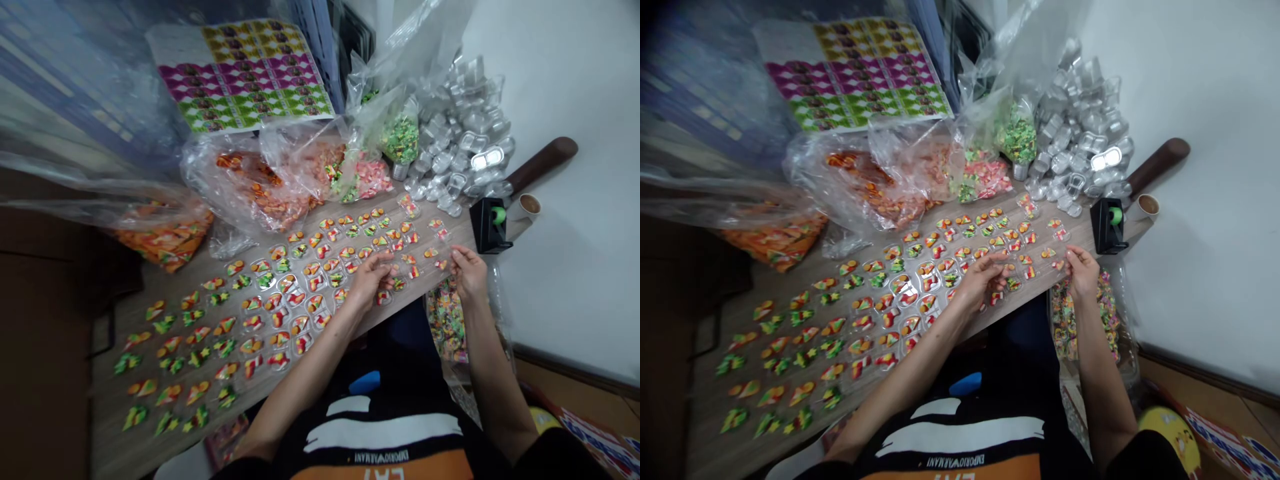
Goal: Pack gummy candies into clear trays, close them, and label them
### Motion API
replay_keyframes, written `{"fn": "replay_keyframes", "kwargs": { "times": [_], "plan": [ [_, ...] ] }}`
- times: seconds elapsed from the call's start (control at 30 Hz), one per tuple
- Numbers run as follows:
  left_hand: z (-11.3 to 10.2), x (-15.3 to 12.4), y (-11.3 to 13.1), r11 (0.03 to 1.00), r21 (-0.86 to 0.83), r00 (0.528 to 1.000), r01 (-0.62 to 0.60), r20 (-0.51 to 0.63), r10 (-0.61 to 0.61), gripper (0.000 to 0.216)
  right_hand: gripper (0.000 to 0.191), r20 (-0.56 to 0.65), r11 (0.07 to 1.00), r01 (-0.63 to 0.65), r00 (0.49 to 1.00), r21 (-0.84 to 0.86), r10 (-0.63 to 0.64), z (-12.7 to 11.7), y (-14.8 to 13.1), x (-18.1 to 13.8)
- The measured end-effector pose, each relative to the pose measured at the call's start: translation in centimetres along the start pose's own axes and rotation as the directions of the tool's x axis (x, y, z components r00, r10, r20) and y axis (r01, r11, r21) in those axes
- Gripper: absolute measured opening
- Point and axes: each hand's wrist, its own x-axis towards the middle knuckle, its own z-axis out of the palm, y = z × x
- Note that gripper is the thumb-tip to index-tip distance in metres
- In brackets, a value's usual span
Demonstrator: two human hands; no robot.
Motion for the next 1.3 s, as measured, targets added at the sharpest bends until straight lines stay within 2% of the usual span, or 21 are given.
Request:
{"fn": "replay_keyframes", "kwargs": {
  "times": [0.17, 0.27, 0.3, 0.37, 0.43, 0.5, 0.57, 0.7, 0.83, 0.9, 1.0, 1.3],
  "plan": [
    [0.4, -0.1, -0.4, 1.000, 0.009, 1.000, 0.010, 0.011, -0.010, 0.026, 0.037, 0.112, 0.986, 0.018, 0.994, -0.165, 0.000, -0.7, 0.2, 1.5],
    [0.4, -0.2, -0.4, 1.000, 0.004, 1.000, 0.010, 0.012, -0.010, 0.026, 0.033, 0.121, 0.943, 0.146, 0.986, -0.298, -0.115, -0.6, 1.0, 1.9],
    [0.4, -0.2, -0.5, 1.000, 0.003, 1.000, 0.011, 0.008, -0.011, 0.026, 0.032, 0.126, 0.904, 0.218, 0.975, -0.368, -0.184, -0.6, 1.2, 1.9],
    [0.3, -0.2, -0.5, 1.000, 0.005, 1.000, 0.012, 0.003, -0.012, 0.026, 0.031, 0.148, 0.764, 0.349, 0.935, -0.543, -0.322, -0.6, 1.7, 1.7],
    [0.2, -0.2, -0.6, 1.000, 0.009, 1.000, 0.013, 0.002, -0.013, 0.027, 0.031, 0.177, 0.578, 0.413, 0.890, -0.704, -0.420, -0.6, 2.1, 1.2],
    [0.1, -0.2, -0.7, 1.000, 0.014, 1.000, 0.015, 0.004, -0.015, 0.028, 0.031, 0.209, 0.431, 0.440, 0.850, -0.788, -0.484, -0.6, 2.3, 0.7],
    [0.0, -0.2, -0.7, 1.000, 0.019, 1.000, 0.019, 0.001, -0.019, 0.029, 0.031, 0.253, 0.344, 0.478, 0.810, -0.808, -0.529, -0.6, 2.4, 0.3],
    [-0.2, -0.2, -0.7, 1.000, 0.013, 1.000, 0.013, -0.002, -0.013, 0.030, 0.041, 0.413, 0.245, 0.616, 0.722, -0.749, -0.555, -0.6, 2.3, -0.5],
    [-0.5, -0.2, -0.8, 1.000, -0.007, 1.000, 0.001, -0.008, -0.001, 0.030, 0.052, 0.680, 0.100, 0.768, 0.612, -0.632, -0.404, -1.4, 2.5, -1.1],
    [-0.6, -0.2, -0.8, 1.000, -0.012, 1.000, 0.003, -0.012, -0.003, 0.030, 0.061, 0.760, 0.067, 0.814, 0.565, -0.577, -0.321, -2.0, 2.8, -1.3],
    [-0.6, 0.0, -0.8, 1.000, -0.016, 1.000, 0.015, -0.027, -0.015, 0.030, 0.069, 0.807, 0.054, 0.844, 0.528, -0.534, -0.266, -2.9, 3.2, -1.3],
    [0.2, -0.5, -0.1, 1.000, -0.020, 1.000, 0.015, -0.021, -0.015, 0.029, 0.062, 0.801, 0.099, 0.840, 0.539, -0.533, -0.261, -2.5, 3.1, -2.2]
  ]
}}
